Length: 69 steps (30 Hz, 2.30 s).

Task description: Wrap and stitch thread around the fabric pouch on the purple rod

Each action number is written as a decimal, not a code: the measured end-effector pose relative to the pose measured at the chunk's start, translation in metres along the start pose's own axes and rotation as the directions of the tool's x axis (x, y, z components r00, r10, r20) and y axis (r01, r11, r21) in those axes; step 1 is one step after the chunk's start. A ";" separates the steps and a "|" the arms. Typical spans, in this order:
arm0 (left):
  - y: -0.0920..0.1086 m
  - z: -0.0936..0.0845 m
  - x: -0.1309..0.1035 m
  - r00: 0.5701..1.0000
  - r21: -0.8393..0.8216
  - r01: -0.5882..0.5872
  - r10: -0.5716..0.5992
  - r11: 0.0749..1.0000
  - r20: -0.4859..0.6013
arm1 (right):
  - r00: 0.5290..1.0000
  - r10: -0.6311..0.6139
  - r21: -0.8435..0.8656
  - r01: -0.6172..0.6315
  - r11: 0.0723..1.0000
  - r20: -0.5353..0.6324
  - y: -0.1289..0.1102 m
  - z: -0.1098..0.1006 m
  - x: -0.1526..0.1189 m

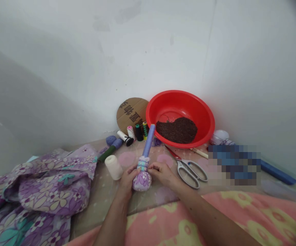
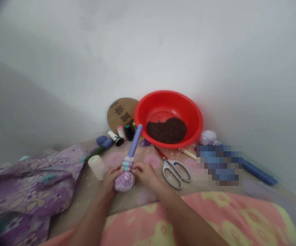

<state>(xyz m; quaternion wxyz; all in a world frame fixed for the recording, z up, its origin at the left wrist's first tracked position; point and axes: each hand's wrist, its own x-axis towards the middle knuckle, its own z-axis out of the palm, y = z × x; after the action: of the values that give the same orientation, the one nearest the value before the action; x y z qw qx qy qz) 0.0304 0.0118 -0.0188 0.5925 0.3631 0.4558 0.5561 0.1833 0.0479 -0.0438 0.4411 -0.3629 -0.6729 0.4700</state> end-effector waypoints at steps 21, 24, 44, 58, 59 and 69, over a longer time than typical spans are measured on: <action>-0.002 0.001 -0.002 1.000 -0.006 -0.012 0.012 1.000 -0.018 | 0.996 -0.082 -0.131 0.078 0.988 -0.028 -0.018 -0.001 -0.003; -0.004 0.000 -0.001 0.999 0.015 -0.031 0.032 0.999 -0.021 | 0.993 -0.109 -0.145 0.103 0.984 -0.035 -0.019 0.002 -0.004; -0.006 0.000 -0.001 0.998 0.047 -0.032 0.029 0.998 0.058 | 1.000 -0.011 0.008 0.011 1.000 -0.028 -0.027 -0.027 -0.002; 0.002 0.004 -0.005 0.980 0.074 -0.084 0.096 0.994 -0.175 | 0.965 0.134 0.451 -0.018 0.893 -0.227 -0.047 -0.046 -0.004; 0.002 0.004 -0.005 0.979 0.084 -0.087 0.101 0.993 -0.180 | 0.965 0.145 0.473 -0.025 0.881 -0.220 -0.048 -0.047 -0.004; 0.000 0.002 -0.002 0.978 0.106 -0.084 0.102 0.991 -0.183 | 0.919 -0.008 -0.351 -0.142 0.925 -0.393 -0.025 -0.054 0.001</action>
<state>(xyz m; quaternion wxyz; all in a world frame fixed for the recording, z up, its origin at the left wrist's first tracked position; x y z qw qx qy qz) 0.0323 0.0097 -0.0175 0.5018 0.3583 0.5188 0.5922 0.2321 0.0581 -0.0107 0.4717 -0.5490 -0.6361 0.2674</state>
